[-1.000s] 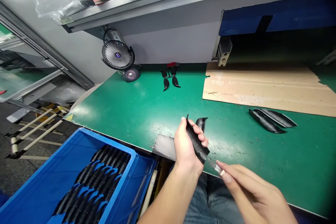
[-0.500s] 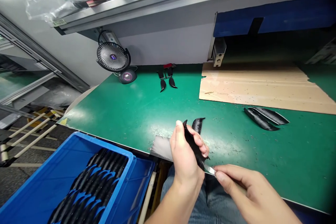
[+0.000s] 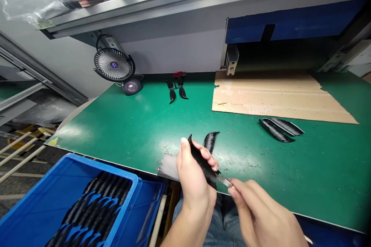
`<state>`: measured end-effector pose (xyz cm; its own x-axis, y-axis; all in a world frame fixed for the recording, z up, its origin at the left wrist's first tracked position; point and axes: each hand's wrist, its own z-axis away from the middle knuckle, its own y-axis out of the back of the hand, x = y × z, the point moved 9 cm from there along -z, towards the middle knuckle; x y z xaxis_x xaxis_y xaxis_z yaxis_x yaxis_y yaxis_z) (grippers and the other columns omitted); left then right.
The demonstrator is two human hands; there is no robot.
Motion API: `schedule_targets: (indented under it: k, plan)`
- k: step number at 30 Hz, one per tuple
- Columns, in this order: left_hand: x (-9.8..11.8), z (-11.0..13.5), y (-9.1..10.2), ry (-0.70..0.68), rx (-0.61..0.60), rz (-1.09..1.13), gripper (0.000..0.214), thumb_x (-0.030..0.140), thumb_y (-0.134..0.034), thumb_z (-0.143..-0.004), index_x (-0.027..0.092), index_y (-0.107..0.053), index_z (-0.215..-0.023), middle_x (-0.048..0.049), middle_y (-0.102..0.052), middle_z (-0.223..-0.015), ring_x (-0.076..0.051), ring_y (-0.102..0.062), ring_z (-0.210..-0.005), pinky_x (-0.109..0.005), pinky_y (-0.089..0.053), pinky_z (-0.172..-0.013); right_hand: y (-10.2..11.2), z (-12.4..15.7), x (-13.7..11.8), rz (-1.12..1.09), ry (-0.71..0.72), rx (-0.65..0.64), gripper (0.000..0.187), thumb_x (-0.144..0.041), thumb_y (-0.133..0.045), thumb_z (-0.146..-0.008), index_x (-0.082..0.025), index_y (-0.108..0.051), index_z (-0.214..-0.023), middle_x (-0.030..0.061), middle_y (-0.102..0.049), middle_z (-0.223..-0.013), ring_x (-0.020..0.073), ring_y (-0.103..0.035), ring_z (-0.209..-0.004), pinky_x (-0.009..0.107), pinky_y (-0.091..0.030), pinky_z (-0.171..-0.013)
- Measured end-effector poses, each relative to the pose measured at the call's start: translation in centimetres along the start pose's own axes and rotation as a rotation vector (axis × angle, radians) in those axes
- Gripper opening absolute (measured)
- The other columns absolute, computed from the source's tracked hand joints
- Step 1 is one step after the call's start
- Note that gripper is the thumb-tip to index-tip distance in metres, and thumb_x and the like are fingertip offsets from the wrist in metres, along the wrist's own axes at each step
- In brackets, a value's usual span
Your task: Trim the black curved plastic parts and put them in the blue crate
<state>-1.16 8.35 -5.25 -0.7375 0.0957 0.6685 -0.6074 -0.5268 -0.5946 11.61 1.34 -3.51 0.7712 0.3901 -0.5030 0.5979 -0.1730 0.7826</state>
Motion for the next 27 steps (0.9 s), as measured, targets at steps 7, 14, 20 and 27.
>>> schedule_targets:
  k: [7,14,20,27]
  plan:
    - [-1.0,-0.4,0.0,0.107,0.049,0.075,0.021,0.035,-0.048,-0.090,0.018,-0.048,-0.077,0.0037,-0.045,-0.057,-0.008,-0.042,-0.043,-0.016,-0.036,-0.037,1.1,0.9,2.2,-0.443,-0.359,0.281,0.023,-0.031,-0.065,-0.084,-0.022,-0.060,-0.105,0.0043,-0.064,-0.081,0.0159,-0.059,-0.062,0.024,-0.044,-0.051]
    - [-1.7,-0.7,-1.5,0.007,-0.141,-0.141,0.031,0.049,-0.050,-0.087,0.020,-0.045,-0.078,0.0048,-0.045,-0.058,-0.008,-0.042,-0.043,-0.018,-0.039,-0.040,-5.0,-1.2,3.6,-0.835,-0.640,-0.248,0.040,-0.054,-0.054,-0.085,-0.017,-0.062,-0.072,0.0001,-0.061,-0.065,0.0154,-0.055,-0.059,0.022,-0.042,-0.055]
    - [1.9,-9.8,-1.2,-0.400,-0.188,-0.828,0.025,0.047,-0.046,-0.086,0.022,-0.048,-0.085,0.0040,-0.050,-0.061,-0.013,-0.053,-0.047,-0.024,-0.045,-0.049,-1.6,2.8,9.7,-0.296,-0.690,-0.083,0.044,-0.059,-0.044,-0.088,-0.022,-0.062,-0.075,0.0013,-0.062,-0.063,0.0197,-0.059,-0.061,0.025,-0.041,-0.053]
    - [1.0,-11.7,-2.2,-0.599,-0.214,-1.162,0.013,0.022,-0.054,-0.080,0.019,-0.066,-0.075,-0.0077,-0.061,-0.084,-0.025,-0.053,-0.092,-0.042,-0.037,-0.095,4.0,-1.8,17.9,0.257,-0.660,0.064,0.035,-0.055,-0.051,-0.085,-0.023,-0.064,-0.083,0.0056,-0.067,-0.087,0.0283,-0.060,-0.077,0.032,-0.041,-0.057]
